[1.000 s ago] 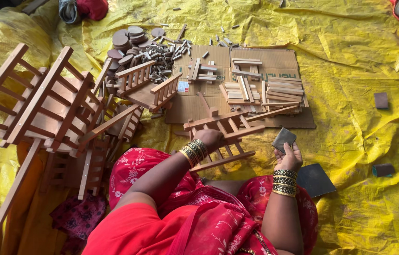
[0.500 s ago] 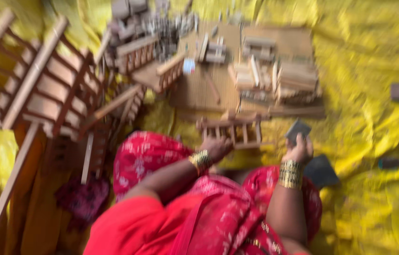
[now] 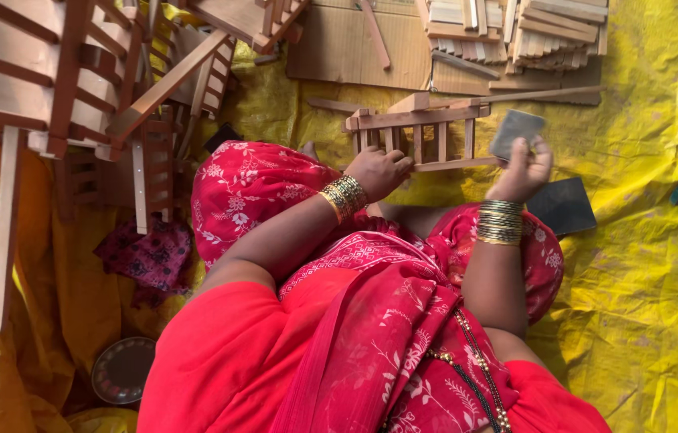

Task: The person sits on the floor among many small wooden chair frames and parts and sands them by hand using sandpaper sheets. They pick up a chair part, rub the sandpaper over its surfaces, turn the piece to reach different sides, and set it back with the other finished parts.

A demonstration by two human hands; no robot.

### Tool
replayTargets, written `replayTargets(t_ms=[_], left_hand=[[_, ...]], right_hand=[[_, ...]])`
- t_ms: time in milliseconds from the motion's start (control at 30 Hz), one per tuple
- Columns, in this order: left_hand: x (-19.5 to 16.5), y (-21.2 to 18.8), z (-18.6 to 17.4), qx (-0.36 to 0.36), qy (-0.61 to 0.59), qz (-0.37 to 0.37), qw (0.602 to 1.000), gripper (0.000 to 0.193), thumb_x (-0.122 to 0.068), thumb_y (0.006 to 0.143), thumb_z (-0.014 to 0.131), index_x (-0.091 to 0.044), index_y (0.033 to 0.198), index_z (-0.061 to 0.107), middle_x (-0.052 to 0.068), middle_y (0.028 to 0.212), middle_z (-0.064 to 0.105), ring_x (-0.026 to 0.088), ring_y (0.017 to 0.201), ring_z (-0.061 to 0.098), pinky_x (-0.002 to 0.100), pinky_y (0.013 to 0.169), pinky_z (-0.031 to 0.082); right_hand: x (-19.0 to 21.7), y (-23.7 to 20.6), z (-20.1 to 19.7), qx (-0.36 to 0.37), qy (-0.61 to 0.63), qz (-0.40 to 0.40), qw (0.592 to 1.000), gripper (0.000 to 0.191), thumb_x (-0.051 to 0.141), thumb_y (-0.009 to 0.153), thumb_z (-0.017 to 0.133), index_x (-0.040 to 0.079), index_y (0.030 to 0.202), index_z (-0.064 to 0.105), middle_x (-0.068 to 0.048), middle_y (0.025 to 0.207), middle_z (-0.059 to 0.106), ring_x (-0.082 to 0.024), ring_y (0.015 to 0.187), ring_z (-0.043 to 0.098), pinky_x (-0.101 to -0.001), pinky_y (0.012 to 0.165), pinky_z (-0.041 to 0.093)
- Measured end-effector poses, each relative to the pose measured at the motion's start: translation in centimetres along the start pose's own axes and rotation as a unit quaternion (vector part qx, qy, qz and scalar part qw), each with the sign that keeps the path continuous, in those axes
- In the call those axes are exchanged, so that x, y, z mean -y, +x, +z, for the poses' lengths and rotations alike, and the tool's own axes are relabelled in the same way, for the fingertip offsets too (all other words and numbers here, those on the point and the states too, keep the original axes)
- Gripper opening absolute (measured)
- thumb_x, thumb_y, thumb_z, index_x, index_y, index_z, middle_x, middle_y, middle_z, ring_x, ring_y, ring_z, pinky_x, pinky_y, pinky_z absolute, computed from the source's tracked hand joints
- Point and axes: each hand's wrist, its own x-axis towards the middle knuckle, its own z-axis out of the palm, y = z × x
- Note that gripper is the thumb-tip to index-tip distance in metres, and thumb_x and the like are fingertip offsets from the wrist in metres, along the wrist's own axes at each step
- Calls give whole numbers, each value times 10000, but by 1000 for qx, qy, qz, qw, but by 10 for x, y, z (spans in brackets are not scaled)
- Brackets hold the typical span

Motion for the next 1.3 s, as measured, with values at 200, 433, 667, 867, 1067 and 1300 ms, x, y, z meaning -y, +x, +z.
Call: replayTargets(t_ms=[200,433,667,867,1067,1300], left_hand=[[-6,-1,1,-3,4,6,1000,223,-365,997,606,-171,1103,639,13,914,646,212,741,674,391,742,485],[-8,-3,2,-30,6,13,999,263,-346,991,607,-154,1167,649,9,934,638,197,713,659,376,721,480],[-11,5,1,-39,14,11,999,259,-449,942,629,-205,1023,660,48,995,630,228,711,652,402,688,504],[-4,9,-16,-178,-56,-43,982,198,-419,1007,668,-233,1076,670,28,1182,667,241,992,673,423,947,533],[35,32,-24,-327,-37,-234,915,541,-407,944,663,-82,1368,576,249,1405,573,394,1256,575,508,1055,417],[48,45,-13,-231,-409,-395,789,607,-454,990,598,-58,1444,527,214,1369,614,303,1170,649,409,1009,511]], right_hand=[[-3,-75,45,229,-208,-186,932,285,97,1047,727,23,1305,633,-150,1166,724,-214,1036,715,-375,876,603],[8,-32,22,132,-408,-238,871,279,111,1002,744,32,1267,706,-192,1136,770,-284,1006,770,-394,858,624],[23,-18,3,8,-456,-266,849,108,134,1041,715,33,1070,685,-168,914,725,-324,797,716,-433,719,577],[15,-44,46,117,-483,-328,803,204,198,1021,682,51,1156,724,-154,1000,713,-351,943,667,-459,850,541],[13,-37,45,131,-504,-304,797,267,211,994,693,62,1208,752,-144,986,697,-335,937,662,-448,874,531],[15,-43,70,160,-553,-244,781,234,212,1004,625,62,1130,754,-153,940,679,-328,852,661,-445,774,533]])
